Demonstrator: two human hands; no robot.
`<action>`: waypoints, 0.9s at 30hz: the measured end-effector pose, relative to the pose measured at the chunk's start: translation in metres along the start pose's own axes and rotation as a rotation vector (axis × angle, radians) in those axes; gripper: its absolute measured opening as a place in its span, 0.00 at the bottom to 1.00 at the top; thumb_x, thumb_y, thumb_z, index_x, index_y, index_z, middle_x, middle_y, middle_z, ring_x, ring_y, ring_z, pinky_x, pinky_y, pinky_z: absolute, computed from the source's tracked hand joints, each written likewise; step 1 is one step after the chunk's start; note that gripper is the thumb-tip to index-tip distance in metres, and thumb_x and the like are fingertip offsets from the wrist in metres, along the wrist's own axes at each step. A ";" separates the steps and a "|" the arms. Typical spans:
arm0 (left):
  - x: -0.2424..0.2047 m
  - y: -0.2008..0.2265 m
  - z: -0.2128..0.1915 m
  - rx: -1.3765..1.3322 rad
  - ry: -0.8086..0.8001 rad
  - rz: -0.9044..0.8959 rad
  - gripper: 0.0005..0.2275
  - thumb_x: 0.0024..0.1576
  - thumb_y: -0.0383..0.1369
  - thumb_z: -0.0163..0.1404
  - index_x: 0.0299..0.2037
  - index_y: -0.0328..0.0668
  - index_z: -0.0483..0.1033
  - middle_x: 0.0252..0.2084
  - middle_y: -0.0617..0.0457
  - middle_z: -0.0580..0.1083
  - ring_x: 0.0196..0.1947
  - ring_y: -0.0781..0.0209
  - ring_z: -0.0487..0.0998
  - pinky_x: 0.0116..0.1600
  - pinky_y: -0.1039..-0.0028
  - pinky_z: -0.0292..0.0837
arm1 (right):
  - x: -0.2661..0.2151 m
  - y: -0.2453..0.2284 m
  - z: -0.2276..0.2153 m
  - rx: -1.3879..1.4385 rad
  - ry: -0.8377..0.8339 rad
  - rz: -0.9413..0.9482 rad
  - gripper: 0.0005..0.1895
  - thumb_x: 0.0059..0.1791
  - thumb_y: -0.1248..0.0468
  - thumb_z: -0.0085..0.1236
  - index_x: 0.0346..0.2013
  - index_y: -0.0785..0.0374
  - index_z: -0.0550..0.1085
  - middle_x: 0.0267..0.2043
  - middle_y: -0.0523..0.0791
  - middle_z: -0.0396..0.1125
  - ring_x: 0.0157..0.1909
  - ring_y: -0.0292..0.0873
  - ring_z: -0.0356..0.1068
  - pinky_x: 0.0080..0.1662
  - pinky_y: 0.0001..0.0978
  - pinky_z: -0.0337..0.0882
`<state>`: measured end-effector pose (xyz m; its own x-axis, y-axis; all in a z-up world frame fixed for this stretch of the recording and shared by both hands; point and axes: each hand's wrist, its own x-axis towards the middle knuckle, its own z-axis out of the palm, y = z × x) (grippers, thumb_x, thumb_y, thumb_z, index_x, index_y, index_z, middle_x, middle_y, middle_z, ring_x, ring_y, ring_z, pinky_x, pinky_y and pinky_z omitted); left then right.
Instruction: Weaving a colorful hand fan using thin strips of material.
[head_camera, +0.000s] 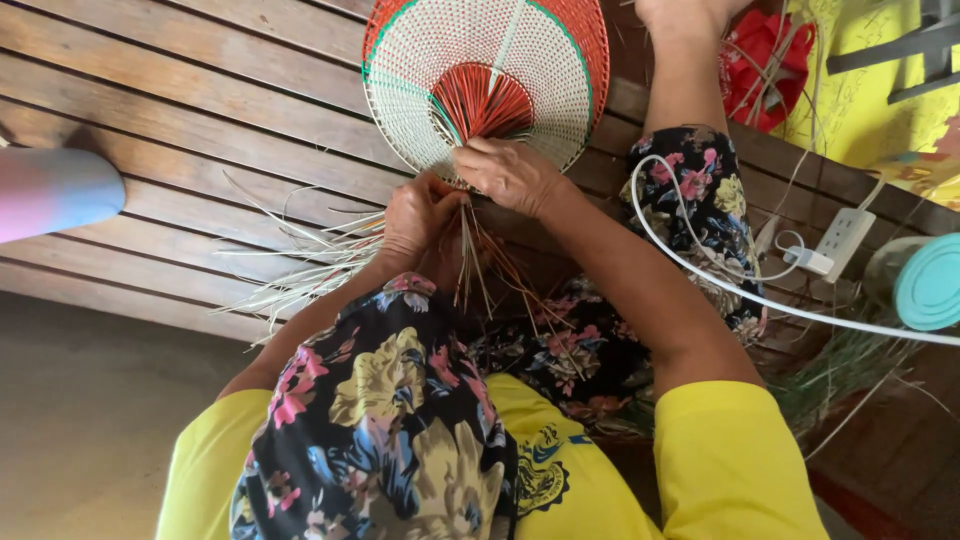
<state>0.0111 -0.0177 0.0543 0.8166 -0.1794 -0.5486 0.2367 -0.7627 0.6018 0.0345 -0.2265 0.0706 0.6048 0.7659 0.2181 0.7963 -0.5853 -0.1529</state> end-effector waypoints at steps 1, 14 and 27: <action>0.001 0.000 0.001 -0.002 -0.001 0.001 0.14 0.51 0.52 0.61 0.37 0.58 0.79 0.33 0.49 0.81 0.44 0.43 0.82 0.51 0.54 0.77 | -0.001 0.000 0.008 -0.001 -0.002 0.000 0.07 0.53 0.68 0.45 0.33 0.54 0.70 0.41 0.37 0.62 0.45 0.40 0.64 0.45 0.28 0.70; 0.002 0.003 -0.003 0.050 0.005 0.042 0.12 0.53 0.52 0.59 0.37 0.60 0.79 0.35 0.48 0.81 0.44 0.41 0.82 0.51 0.53 0.78 | 0.002 0.003 0.045 0.023 0.011 0.054 0.10 0.54 0.66 0.46 0.29 0.50 0.69 0.36 0.34 0.59 0.41 0.39 0.64 0.45 0.31 0.68; 0.003 -0.003 0.004 0.084 0.055 0.019 0.14 0.51 0.55 0.57 0.35 0.60 0.78 0.34 0.47 0.80 0.42 0.39 0.82 0.49 0.52 0.78 | 0.004 -0.012 0.033 0.012 0.113 0.039 0.12 0.54 0.64 0.45 0.25 0.54 0.68 0.36 0.39 0.61 0.41 0.43 0.65 0.43 0.33 0.70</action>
<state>0.0112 -0.0189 0.0485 0.8487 -0.1619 -0.5035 0.1777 -0.8093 0.5599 0.0279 -0.2076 0.0415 0.6310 0.7071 0.3191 0.7725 -0.6105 -0.1748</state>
